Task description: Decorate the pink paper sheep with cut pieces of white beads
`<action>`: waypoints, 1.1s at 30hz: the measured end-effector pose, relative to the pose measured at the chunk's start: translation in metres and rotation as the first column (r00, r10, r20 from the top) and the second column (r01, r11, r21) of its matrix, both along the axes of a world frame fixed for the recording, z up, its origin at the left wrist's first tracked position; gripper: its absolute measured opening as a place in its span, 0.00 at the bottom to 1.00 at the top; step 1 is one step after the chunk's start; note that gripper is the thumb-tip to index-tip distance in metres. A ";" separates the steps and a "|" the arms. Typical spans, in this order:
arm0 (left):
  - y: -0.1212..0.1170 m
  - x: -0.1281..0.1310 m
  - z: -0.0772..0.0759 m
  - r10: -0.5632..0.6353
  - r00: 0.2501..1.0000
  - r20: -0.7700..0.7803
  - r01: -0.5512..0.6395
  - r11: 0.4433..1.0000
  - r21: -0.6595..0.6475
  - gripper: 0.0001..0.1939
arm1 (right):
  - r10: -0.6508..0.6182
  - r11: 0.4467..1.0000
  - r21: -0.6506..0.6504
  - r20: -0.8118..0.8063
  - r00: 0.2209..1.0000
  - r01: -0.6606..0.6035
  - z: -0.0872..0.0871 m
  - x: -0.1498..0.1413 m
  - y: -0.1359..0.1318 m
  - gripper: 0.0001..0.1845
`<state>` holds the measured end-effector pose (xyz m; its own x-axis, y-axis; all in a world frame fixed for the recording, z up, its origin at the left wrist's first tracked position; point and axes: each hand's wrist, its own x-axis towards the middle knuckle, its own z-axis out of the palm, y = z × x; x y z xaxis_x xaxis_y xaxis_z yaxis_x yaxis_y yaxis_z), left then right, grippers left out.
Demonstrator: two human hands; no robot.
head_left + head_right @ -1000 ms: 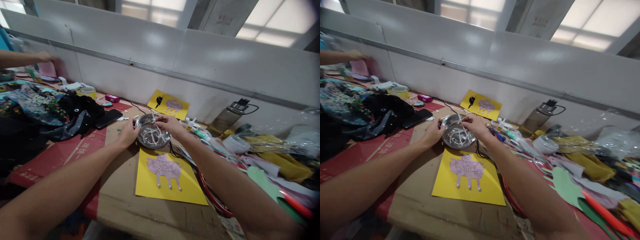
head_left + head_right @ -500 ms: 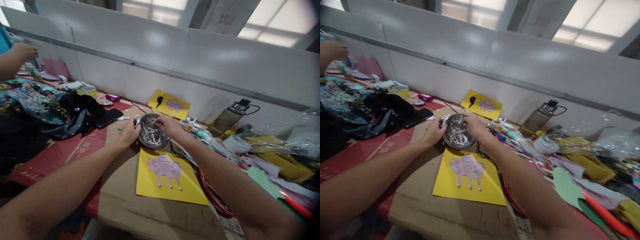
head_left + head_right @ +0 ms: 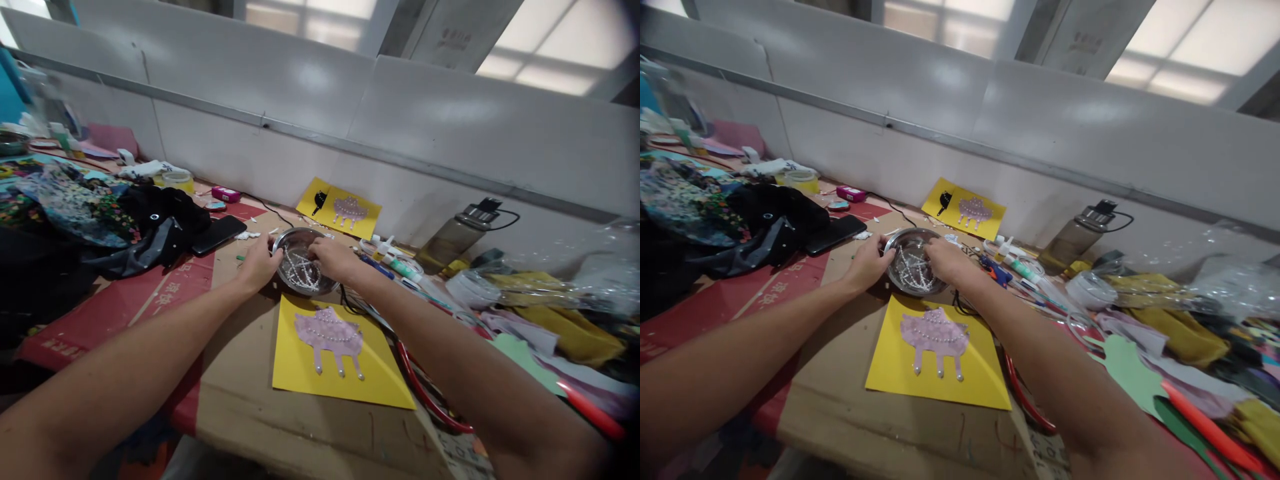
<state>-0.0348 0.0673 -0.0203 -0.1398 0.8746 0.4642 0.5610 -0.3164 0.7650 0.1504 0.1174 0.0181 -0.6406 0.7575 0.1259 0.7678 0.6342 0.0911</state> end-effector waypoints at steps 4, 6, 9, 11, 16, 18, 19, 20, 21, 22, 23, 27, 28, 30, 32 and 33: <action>0.000 0.000 0.000 0.008 1.000 -0.012 -0.008 1.000 0.001 0.03 | -0.038 0.999 -0.031 -0.069 0.997 0.036 0.003 -0.002 -0.003 0.05; 0.001 0.000 -0.001 0.009 1.000 -0.023 -0.008 1.000 0.004 0.04 | -0.085 0.996 -0.047 -0.141 0.986 0.079 0.009 -0.002 -0.003 0.05; 0.000 0.000 0.000 0.017 0.999 -0.030 -0.017 1.000 -0.006 0.04 | -0.150 0.987 -0.102 -0.259 0.954 0.127 0.023 0.002 0.000 0.05; -0.001 0.001 0.001 0.021 0.999 -0.024 -0.021 1.000 -0.014 0.04 | -0.174 0.980 -0.152 -0.312 0.934 0.132 0.031 0.006 0.002 0.05; -0.003 0.001 0.005 0.031 0.999 -0.025 -0.032 0.999 -0.021 0.04 | -0.306 0.901 -0.432 -0.568 0.764 0.039 0.042 0.015 0.005 0.03; -0.003 0.001 0.005 0.028 0.999 -0.021 -0.028 0.999 -0.020 0.05 | -0.381 0.851 -0.524 -0.662 0.645 -0.035 0.043 0.017 0.004 0.03; -0.003 0.001 0.004 0.026 1.000 -0.018 -0.026 1.000 -0.018 0.05 | -0.400 0.839 -0.541 -0.683 0.611 -0.055 0.043 0.017 0.003 0.03; -0.003 0.001 0.004 0.022 1.000 -0.014 -0.023 1.000 -0.016 0.05 | -0.415 0.831 -0.552 -0.694 0.588 -0.066 0.043 0.018 0.003 0.03; -0.003 0.001 0.004 0.020 1.000 -0.011 -0.020 1.000 -0.014 0.05 | -0.427 0.825 -0.560 -0.700 0.573 -0.069 0.043 0.018 0.002 0.03; -0.003 0.001 0.003 0.019 1.000 -0.009 -0.019 1.000 -0.013 0.05 | -0.434 0.822 -0.565 -0.702 0.564 -0.070 0.042 0.018 0.002 0.04; -0.003 0.001 0.003 0.018 1.000 -0.008 -0.018 1.000 -0.010 0.05 | -0.439 0.819 -0.569 -0.703 0.559 -0.072 0.042 0.019 0.002 0.04; -0.003 0.000 0.003 0.016 1.000 -0.012 -0.016 1.000 -0.003 0.05 | -0.434 0.817 -0.570 -0.708 0.558 -0.087 0.041 0.018 0.002 0.03; -0.003 0.000 0.003 0.015 1.000 -0.011 -0.015 1.000 -0.007 0.05 | -0.426 0.823 -0.562 -0.706 0.565 -0.081 0.041 0.017 0.003 0.03; -0.003 0.000 0.003 0.015 1.000 -0.006 -0.015 1.000 -0.016 0.05 | -0.415 0.835 -0.547 -0.701 0.580 -0.063 0.042 0.017 0.002 0.04; -0.003 0.000 0.004 0.013 1.000 -0.007 -0.013 1.000 -0.020 0.05 | -0.422 0.830 -0.554 -0.700 0.576 -0.065 0.042 0.016 0.001 0.05; -0.003 0.000 0.004 0.012 1.000 -0.011 -0.012 1.000 -0.018 0.05 | -0.433 0.819 -0.568 -0.704 0.563 -0.080 0.041 0.016 0.000 0.05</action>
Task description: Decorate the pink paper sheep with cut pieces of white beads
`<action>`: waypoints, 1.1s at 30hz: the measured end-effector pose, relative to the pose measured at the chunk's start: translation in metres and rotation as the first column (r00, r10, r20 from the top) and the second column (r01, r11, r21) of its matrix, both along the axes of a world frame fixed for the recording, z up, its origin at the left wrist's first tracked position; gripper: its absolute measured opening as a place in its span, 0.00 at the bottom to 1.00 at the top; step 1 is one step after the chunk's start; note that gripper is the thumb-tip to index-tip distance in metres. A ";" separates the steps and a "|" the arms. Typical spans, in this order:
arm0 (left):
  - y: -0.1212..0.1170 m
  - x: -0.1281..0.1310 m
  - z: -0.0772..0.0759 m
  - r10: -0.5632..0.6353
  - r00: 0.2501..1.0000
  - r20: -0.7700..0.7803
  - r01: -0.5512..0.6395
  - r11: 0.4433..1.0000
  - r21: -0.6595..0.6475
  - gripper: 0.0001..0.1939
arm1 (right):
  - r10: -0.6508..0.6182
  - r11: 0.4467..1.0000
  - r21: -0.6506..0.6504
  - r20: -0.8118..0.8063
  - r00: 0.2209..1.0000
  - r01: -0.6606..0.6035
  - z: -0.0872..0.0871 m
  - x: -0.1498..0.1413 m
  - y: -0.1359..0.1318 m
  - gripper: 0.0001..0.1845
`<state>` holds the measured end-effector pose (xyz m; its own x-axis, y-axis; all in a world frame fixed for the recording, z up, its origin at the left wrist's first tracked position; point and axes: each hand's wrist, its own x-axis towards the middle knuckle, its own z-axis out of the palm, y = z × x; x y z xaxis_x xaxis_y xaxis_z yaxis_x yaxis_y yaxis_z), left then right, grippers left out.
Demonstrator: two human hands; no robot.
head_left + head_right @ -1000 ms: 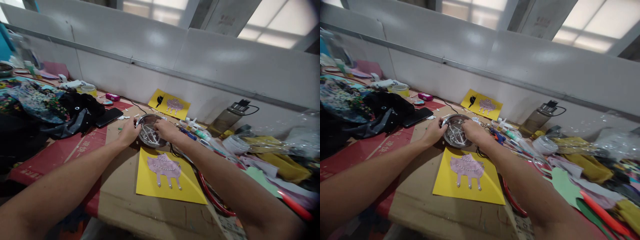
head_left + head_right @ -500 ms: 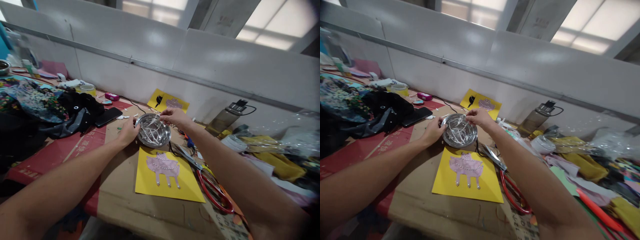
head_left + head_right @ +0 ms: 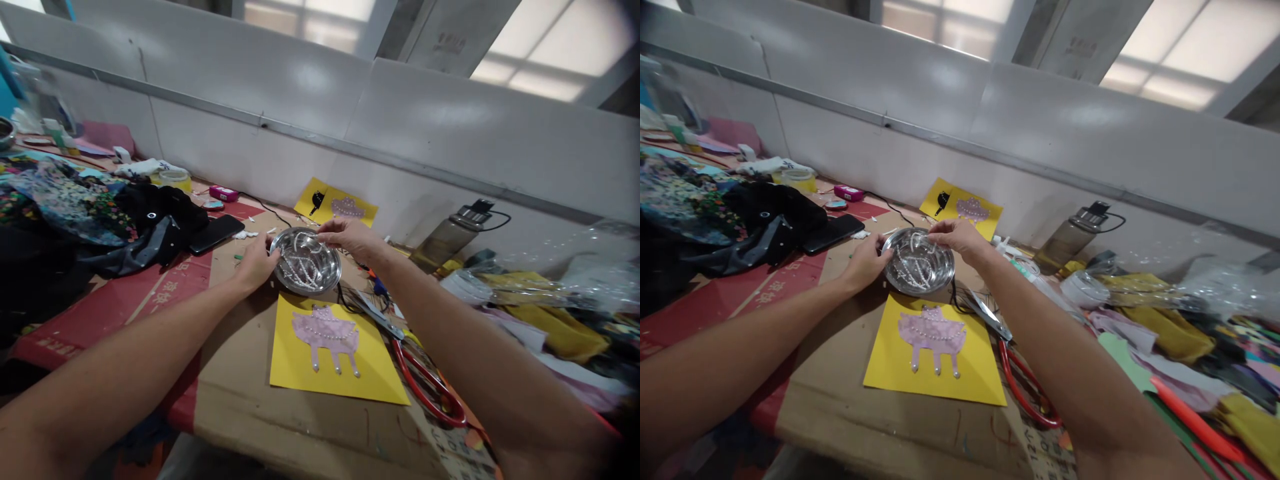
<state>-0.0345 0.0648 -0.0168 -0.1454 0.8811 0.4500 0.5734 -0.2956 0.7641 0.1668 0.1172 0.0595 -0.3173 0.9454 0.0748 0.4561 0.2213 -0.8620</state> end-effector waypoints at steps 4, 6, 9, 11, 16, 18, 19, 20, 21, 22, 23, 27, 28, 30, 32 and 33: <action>0.000 0.000 -0.001 0.012 1.000 -0.023 -0.012 1.000 0.005 0.04 | 0.013 0.998 -0.056 -0.075 0.997 -0.018 -0.003 -0.001 -0.003 0.04; 0.000 -0.001 -0.001 0.011 1.000 -0.025 -0.011 1.000 0.009 0.04 | 0.002 1.000 -0.026 -0.068 0.998 -0.003 -0.005 -0.002 -0.002 0.03; 0.000 -0.001 -0.001 0.010 1.000 -0.023 -0.010 1.000 0.008 0.04 | -0.025 0.999 0.018 -0.067 0.997 0.026 -0.007 -0.005 -0.001 0.03; 0.000 -0.001 -0.001 0.015 1.000 -0.025 -0.015 1.000 0.003 0.04 | -0.025 1.000 -0.001 -0.088 0.996 0.025 -0.006 -0.007 -0.001 0.03; 0.000 -0.001 0.000 0.006 1.000 -0.014 -0.006 1.000 -0.007 0.04 | -0.033 0.994 -0.109 -0.120 0.992 0.020 -0.003 -0.009 -0.007 0.03; 0.001 -0.001 0.000 -0.008 1.000 -0.001 0.008 1.000 -0.023 0.04 | -0.032 0.990 -0.138 -0.136 0.990 0.013 -0.002 -0.009 -0.010 0.03; 0.001 -0.001 0.000 -0.015 1.000 0.002 0.015 0.999 -0.032 0.04 | -0.023 0.989 -0.147 -0.147 0.989 0.002 -0.002 -0.009 -0.012 0.03; 0.001 -0.001 0.000 -0.018 1.000 0.001 0.018 0.999 -0.041 0.04 | -0.011 0.988 -0.154 -0.154 0.988 -0.013 -0.001 -0.009 -0.014 0.03; 0.002 -0.002 -0.001 -0.017 1.000 -0.004 0.017 0.999 -0.049 0.04 | 0.004 0.987 -0.159 -0.159 0.987 -0.029 -0.001 -0.008 -0.016 0.04; 0.003 -0.002 -0.002 -0.012 1.000 -0.010 0.011 0.998 -0.056 0.04 | 0.018 0.986 -0.163 -0.162 0.987 -0.045 -0.001 -0.008 -0.018 0.04; 0.004 -0.003 -0.002 -0.009 1.000 -0.014 0.008 0.998 -0.064 0.04 | 0.033 0.984 -0.167 -0.168 0.985 -0.062 -0.001 -0.008 -0.019 0.04; 0.007 -0.005 -0.001 -0.007 1.000 0.030 0.010 0.996 -0.091 0.06 | 0.102 0.972 -0.184 -0.225 0.969 -0.145 0.000 -0.006 -0.026 0.07; 0.006 -0.005 0.002 0.010 0.999 0.053 -0.005 0.996 -0.088 0.06 | 0.119 0.969 -0.183 -0.238 0.964 -0.165 0.001 -0.006 -0.028 0.08; 0.004 -0.005 0.011 0.056 0.993 0.103 -0.052 0.998 -0.043 0.05 | 0.155 0.965 -0.169 -0.250 0.956 -0.201 0.002 -0.005 -0.031 0.09; -0.002 -0.003 0.024 -0.005 0.991 0.132 -0.005 0.997 0.077 0.05 | 0.207 0.958 -0.145 -0.239 0.949 -0.246 0.004 -0.005 -0.035 0.10; -0.006 -0.001 0.031 -0.119 0.982 0.145 0.104 0.989 0.107 0.06 | 0.236 0.955 -0.127 -0.225 0.945 -0.268 0.006 -0.005 -0.036 0.10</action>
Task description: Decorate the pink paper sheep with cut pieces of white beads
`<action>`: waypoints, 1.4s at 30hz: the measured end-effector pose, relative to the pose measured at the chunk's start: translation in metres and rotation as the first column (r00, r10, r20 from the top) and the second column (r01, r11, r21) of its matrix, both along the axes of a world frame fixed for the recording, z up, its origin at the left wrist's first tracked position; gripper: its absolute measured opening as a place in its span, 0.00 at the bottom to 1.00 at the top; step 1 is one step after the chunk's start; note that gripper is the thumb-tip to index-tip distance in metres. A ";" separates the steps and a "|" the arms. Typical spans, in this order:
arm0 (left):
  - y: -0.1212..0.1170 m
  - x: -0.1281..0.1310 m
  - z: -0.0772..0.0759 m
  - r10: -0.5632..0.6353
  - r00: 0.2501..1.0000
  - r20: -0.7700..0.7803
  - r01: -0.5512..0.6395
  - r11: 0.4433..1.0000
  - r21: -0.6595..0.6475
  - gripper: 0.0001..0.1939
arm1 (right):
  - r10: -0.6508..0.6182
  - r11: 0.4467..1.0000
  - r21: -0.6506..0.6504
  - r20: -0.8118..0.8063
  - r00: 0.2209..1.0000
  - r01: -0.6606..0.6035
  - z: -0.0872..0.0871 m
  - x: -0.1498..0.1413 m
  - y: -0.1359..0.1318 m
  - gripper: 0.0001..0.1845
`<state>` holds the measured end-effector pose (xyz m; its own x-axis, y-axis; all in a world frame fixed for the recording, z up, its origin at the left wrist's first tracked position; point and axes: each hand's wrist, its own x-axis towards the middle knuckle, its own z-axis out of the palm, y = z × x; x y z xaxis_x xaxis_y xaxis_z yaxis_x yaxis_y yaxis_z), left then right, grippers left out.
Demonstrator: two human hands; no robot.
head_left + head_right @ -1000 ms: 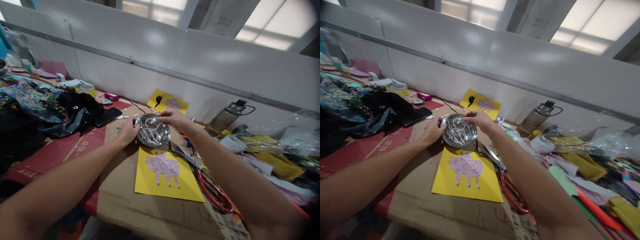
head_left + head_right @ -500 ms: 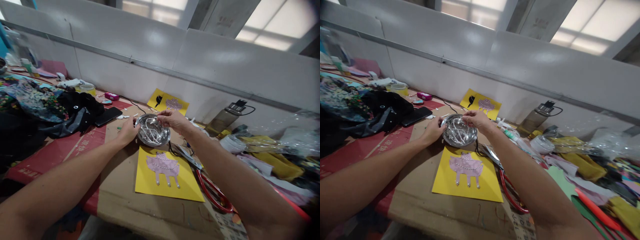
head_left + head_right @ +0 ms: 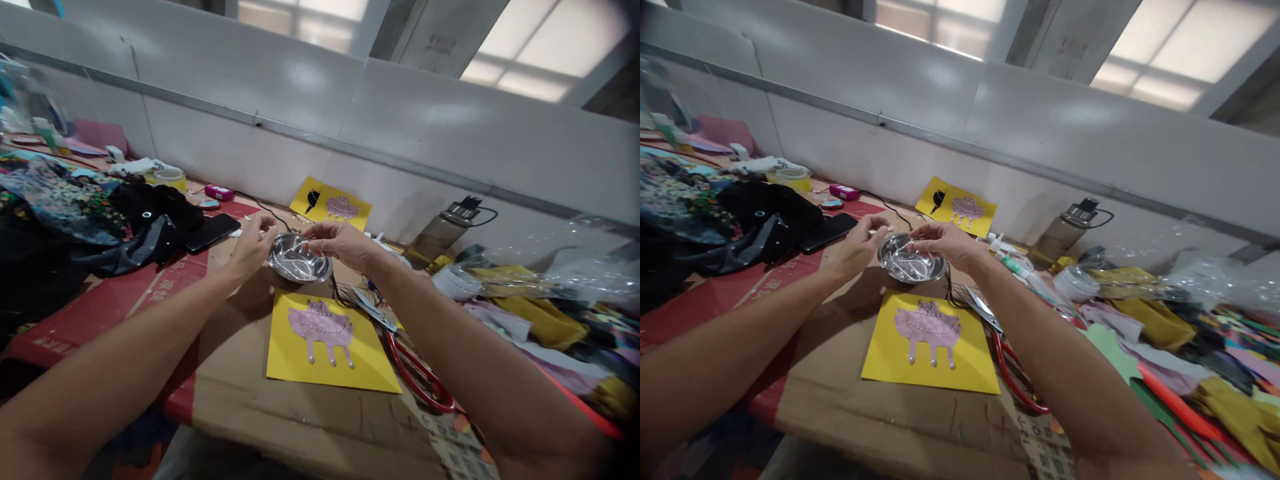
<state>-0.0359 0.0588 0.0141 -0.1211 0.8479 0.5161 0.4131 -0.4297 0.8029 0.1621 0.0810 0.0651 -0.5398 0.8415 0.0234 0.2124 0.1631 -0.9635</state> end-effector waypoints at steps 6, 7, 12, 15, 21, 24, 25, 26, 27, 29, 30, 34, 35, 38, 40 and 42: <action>-0.026 0.005 0.028 -0.437 0.883 -0.169 0.404 0.893 -0.199 0.18 | 0.036 0.989 0.139 0.141 0.989 -0.055 0.005 0.004 -0.006 0.14; -0.027 0.005 0.029 -0.451 0.873 -0.188 0.409 0.885 -0.224 0.17 | 0.016 0.987 0.157 0.166 0.986 -0.043 0.005 0.006 -0.006 0.14; -0.021 0.001 0.023 -0.550 0.834 -0.049 0.520 0.812 -0.265 0.10 | -0.004 0.988 0.153 0.212 0.977 -0.029 0.003 0.018 -0.015 0.13; -0.016 0.000 0.020 -0.554 0.832 -0.028 0.530 0.808 -0.257 0.09 | -0.005 0.991 0.134 0.205 0.979 -0.023 0.003 0.027 -0.025 0.11; -0.017 0.000 0.020 -0.592 0.803 0.061 0.583 0.760 -0.289 0.10 | -0.104 0.985 0.157 0.205 0.973 0.072 0.001 0.050 -0.040 0.10; -0.019 0.003 0.019 -0.602 0.790 0.119 0.604 0.730 -0.319 0.12 | -0.160 0.977 0.165 0.148 0.976 0.135 -0.002 0.057 -0.044 0.09; -0.020 0.004 0.018 -0.598 0.790 0.132 0.604 0.724 -0.333 0.13 | -0.184 0.972 0.170 0.122 0.975 0.162 -0.003 0.058 -0.046 0.08; -0.020 0.005 0.018 -0.599 0.789 0.138 0.605 0.718 -0.343 0.14 | -0.206 0.966 0.177 0.094 0.974 0.188 -0.004 0.059 -0.048 0.07; -0.021 0.006 0.018 -0.605 0.784 0.140 0.611 0.710 -0.352 0.14 | -0.227 0.960 0.186 0.067 0.972 0.211 -0.005 0.060 -0.051 0.07; -0.023 0.007 0.019 -0.630 0.766 0.131 0.628 0.688 -0.364 0.14 | -0.273 0.942 0.207 0.022 0.962 0.263 -0.007 0.060 -0.056 0.07; -0.024 0.007 0.020 -0.646 0.754 0.120 0.638 0.675 -0.372 0.13 | -0.300 0.931 0.219 0.001 0.954 0.292 -0.009 0.060 -0.059 0.07; -0.028 0.010 0.022 -0.679 0.726 0.104 0.655 0.638 -0.404 0.12 | -0.376 0.890 0.217 -0.146 0.915 0.401 -0.021 0.061 -0.064 0.07; -0.029 0.011 0.022 -0.684 0.719 0.122 0.666 0.627 -0.405 0.12 | -0.380 0.888 0.196 -0.196 0.904 0.416 -0.025 0.062 -0.065 0.08; -0.030 0.013 0.019 -0.698 0.686 0.207 0.707 0.570 -0.419 0.13 | -0.374 0.894 0.145 -0.283 0.883 0.425 -0.035 0.064 -0.065 0.10; -0.031 0.015 0.017 -0.705 0.658 0.263 0.731 0.515 -0.448 0.14 | -0.377 0.894 0.140 -0.282 0.883 0.426 -0.039 0.066 -0.065 0.10; -0.031 0.015 0.015 -0.716 0.632 0.298 0.748 0.462 -0.477 0.15 | -0.385 0.888 0.149 -0.277 0.880 0.435 -0.041 0.069 -0.066 0.11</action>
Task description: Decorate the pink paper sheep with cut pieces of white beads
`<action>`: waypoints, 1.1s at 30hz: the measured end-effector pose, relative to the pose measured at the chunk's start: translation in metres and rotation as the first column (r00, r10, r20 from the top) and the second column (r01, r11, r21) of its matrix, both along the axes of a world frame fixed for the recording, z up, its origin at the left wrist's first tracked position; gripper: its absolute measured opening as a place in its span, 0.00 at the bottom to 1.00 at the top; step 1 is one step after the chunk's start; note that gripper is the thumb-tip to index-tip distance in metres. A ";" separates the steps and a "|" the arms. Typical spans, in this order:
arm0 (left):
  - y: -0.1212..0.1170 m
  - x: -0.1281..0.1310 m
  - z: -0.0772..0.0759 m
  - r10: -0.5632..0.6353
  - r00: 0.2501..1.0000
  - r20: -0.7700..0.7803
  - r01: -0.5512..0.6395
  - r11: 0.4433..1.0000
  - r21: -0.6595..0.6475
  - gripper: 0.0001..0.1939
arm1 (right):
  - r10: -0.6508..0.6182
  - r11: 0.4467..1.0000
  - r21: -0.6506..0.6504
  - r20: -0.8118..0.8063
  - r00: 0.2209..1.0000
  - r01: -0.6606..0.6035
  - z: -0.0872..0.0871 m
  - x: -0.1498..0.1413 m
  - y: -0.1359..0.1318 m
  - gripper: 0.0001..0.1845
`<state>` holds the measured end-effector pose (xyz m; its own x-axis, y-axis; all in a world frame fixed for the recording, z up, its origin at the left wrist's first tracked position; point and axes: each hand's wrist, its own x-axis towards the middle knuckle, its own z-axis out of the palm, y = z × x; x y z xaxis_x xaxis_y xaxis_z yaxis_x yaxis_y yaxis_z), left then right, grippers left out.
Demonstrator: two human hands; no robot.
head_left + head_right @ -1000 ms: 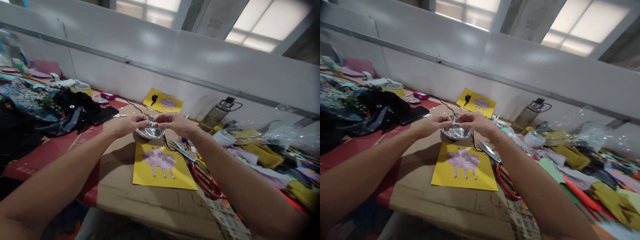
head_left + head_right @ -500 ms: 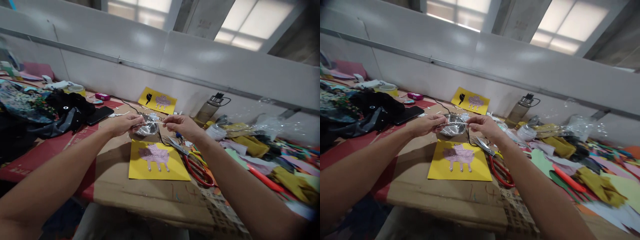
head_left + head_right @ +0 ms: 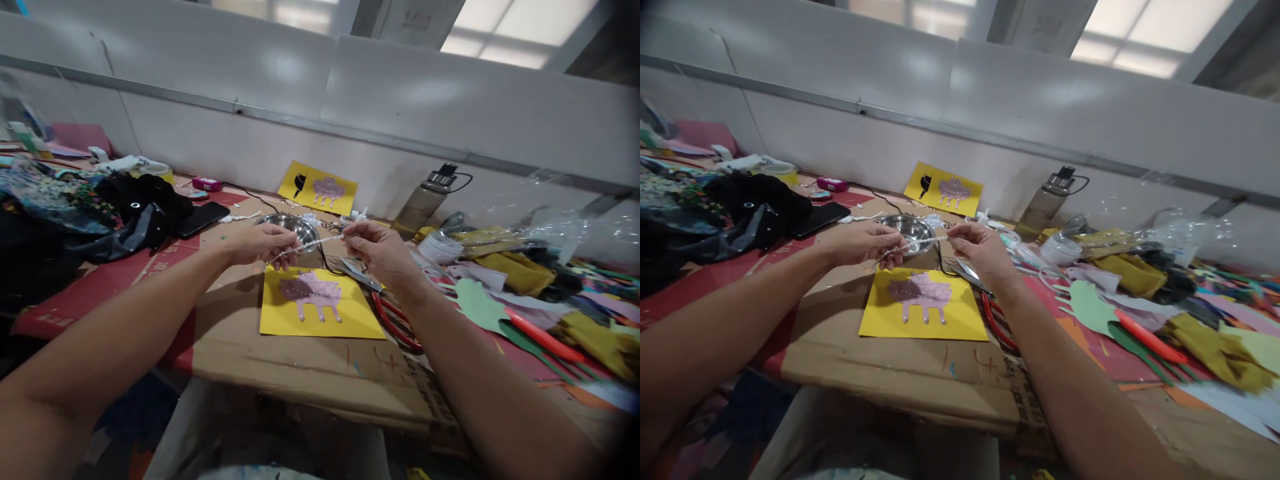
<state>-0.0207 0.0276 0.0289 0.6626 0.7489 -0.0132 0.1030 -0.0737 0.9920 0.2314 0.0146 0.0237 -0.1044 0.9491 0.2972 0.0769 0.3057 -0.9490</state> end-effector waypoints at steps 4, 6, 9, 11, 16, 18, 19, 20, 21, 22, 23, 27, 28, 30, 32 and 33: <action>0.000 0.000 -0.003 -0.069 0.997 -0.030 0.067 0.997 -0.049 0.17 | -0.079 0.996 0.035 -0.022 0.997 0.080 0.000 0.006 0.000 0.12; 0.000 0.000 -0.005 -0.089 0.995 -0.034 0.087 0.994 -0.060 0.16 | -0.112 0.993 0.042 -0.040 0.993 0.113 0.001 0.009 0.000 0.13; 0.003 0.000 -0.008 -0.117 0.993 -0.006 0.115 0.988 -0.102 0.16 | -0.104 0.994 0.033 -0.040 0.994 0.106 0.001 0.011 -0.001 0.14; 0.005 -0.001 -0.010 -0.135 0.991 0.007 0.135 0.980 -0.144 0.17 | -0.087 0.996 0.019 -0.031 0.996 0.088 0.001 0.011 -0.001 0.15; 0.007 -0.003 -0.009 -0.159 0.987 0.015 0.158 0.961 -0.226 0.21 | -0.053 0.998 0.021 0.008 0.999 0.053 -0.005 0.009 -0.002 0.15; 0.008 -0.004 -0.010 -0.156 0.988 0.007 0.153 0.960 -0.234 0.22 | -0.051 0.999 0.015 0.009 0.999 0.051 -0.008 0.007 -0.001 0.15; 0.009 -0.003 -0.010 -0.154 0.988 -0.006 0.149 0.962 -0.227 0.23 | -0.048 0.999 0.015 0.010 0.999 0.048 -0.009 0.005 -0.002 0.15; 0.009 -0.003 -0.010 -0.153 0.988 -0.021 0.146 0.966 -0.212 0.23 | -0.040 0.999 0.017 0.015 0.999 0.039 -0.010 0.004 -0.002 0.15; 0.009 -0.002 -0.010 -0.151 0.988 -0.035 0.142 0.972 -0.186 0.23 | -0.028 0.999 0.021 0.025 0.999 0.027 -0.011 0.001 -0.003 0.15; 0.008 0.000 -0.010 -0.141 0.989 -0.049 0.133 0.980 -0.147 0.22 | -0.010 1.000 0.023 0.038 0.999 0.010 -0.012 -0.002 -0.004 0.16; 0.006 0.002 -0.009 -0.123 0.991 -0.061 0.116 0.989 -0.094 0.21 | 0.009 1.000 0.022 0.051 0.999 -0.010 -0.013 -0.005 -0.006 0.17; -0.009 0.011 -0.002 -0.019 0.993 -0.119 0.043 0.978 0.206 0.19 | 0.106 0.994 0.011 0.092 0.990 -0.107 -0.010 -0.019 -0.018 0.18; -0.013 0.013 0.001 -0.028 0.990 -0.141 0.064 0.964 0.258 0.20 | 0.130 0.991 0.013 0.101 0.986 -0.132 -0.009 -0.022 -0.022 0.17; -0.019 0.016 0.005 -0.019 0.985 -0.169 0.076 0.937 0.341 0.19 | 0.170 0.985 0.021 0.124 0.978 -0.174 -0.006 -0.028 -0.029 0.17; -0.022 0.019 0.006 -0.037 0.983 -0.178 0.102 0.923 0.372 0.19 | 0.191 0.980 0.030 0.146 0.971 -0.197 -0.003 -0.032 -0.034 0.17; -0.022 0.020 0.005 -0.063 0.984 -0.167 0.120 0.925 0.360 0.18 | 0.190 0.979 0.040 0.157 0.969 -0.198 -0.003 -0.033 -0.036 0.17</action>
<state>-0.0004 0.0051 0.0344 0.7404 0.6558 0.1471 0.2229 -0.4461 0.8668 0.1980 -0.0216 0.0211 -0.3328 0.8890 0.3145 0.1529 0.3799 -0.9123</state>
